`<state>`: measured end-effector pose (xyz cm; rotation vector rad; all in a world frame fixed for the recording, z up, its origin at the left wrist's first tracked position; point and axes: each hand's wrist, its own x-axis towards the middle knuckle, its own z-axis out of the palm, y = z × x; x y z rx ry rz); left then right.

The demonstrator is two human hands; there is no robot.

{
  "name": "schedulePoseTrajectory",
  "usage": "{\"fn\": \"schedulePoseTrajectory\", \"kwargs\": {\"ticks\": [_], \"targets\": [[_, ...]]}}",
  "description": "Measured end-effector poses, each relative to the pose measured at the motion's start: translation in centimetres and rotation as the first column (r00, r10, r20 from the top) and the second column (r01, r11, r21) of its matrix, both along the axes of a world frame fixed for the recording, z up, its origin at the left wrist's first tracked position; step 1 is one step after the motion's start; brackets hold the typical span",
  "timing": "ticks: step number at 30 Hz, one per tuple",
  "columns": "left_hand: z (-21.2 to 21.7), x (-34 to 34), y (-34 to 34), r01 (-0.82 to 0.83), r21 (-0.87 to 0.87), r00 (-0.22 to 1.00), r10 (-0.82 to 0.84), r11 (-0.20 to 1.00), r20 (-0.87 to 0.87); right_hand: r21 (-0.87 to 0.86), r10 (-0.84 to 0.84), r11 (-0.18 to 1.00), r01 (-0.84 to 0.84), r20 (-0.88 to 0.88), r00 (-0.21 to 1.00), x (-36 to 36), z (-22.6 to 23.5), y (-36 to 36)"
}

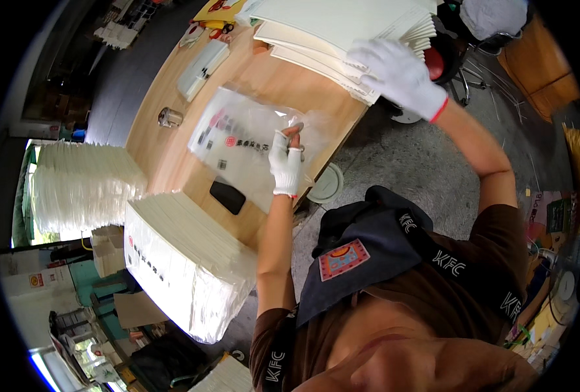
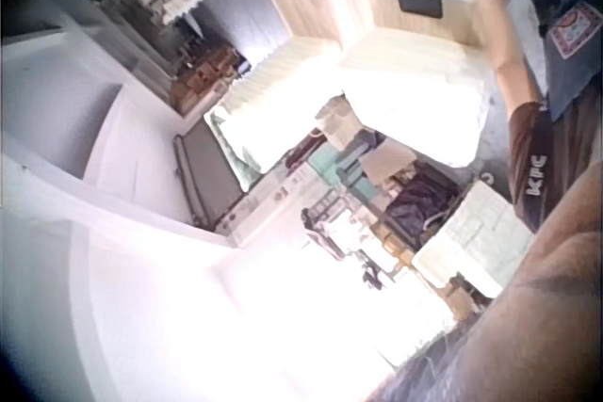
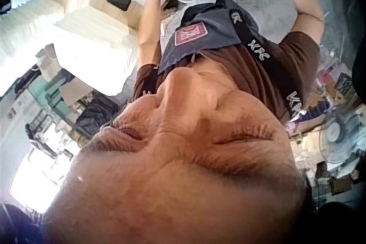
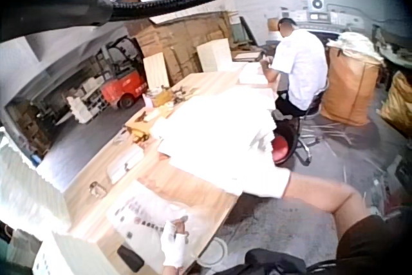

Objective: The person repeatedly picks up stacks of white paper documents and inserts them into clear plastic sleeves. The person then places the filled sleeves on a growing pile on the table.

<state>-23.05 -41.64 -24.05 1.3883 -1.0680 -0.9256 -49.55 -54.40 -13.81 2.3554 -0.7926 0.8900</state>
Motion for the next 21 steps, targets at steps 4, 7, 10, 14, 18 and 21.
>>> {"fn": "schedulePoseTrajectory", "kwargs": {"ticks": [4, 7, 10, 14, 18, 21], "targets": [[0.5, -0.7, -3.1, 0.134, -0.022, 0.991, -0.133, 0.991, 0.024, 0.132, 0.061, 0.99, -0.041, -0.152, 0.986, -2.8, -1.1, -4.4], [1.0, -1.3, -5.1, 0.226, -0.08, 0.974, -0.228, 0.971, -0.014, 0.181, 0.141, 0.978, -0.102, -0.223, 0.964, -3.0, -0.5, -5.4], [2.3, -1.8, -6.8, 0.309, -0.04, 0.951, -0.309, 0.95, -0.012, 0.187, 0.18, 0.974, -0.126, -0.307, 0.934, -3.2, 1.1, -6.0], [4.9, -3.0, -8.3, 0.392, 0.004, 0.892, -0.379, 0.92, -0.244, 0.041, 0.275, 0.96, -0.276, -0.298, 0.914, -2.3, 2.4, -4.7], [4.9, -3.1, -9.2, 0.308, -0.06, 0.787, -0.289, 0.95, -0.545, 0.106, 0.473, 0.88, -0.463, -0.285, 0.834, 1.3, 2.8, 4.2], [6.7, -0.2, -7.1, 0.2, 0.007, 0.977, -0.198, 0.98, -0.082, 0.392, 0.168, 0.91, -0.133, -0.056, 0.984, -0.7, 4.3, 5.0]]}}
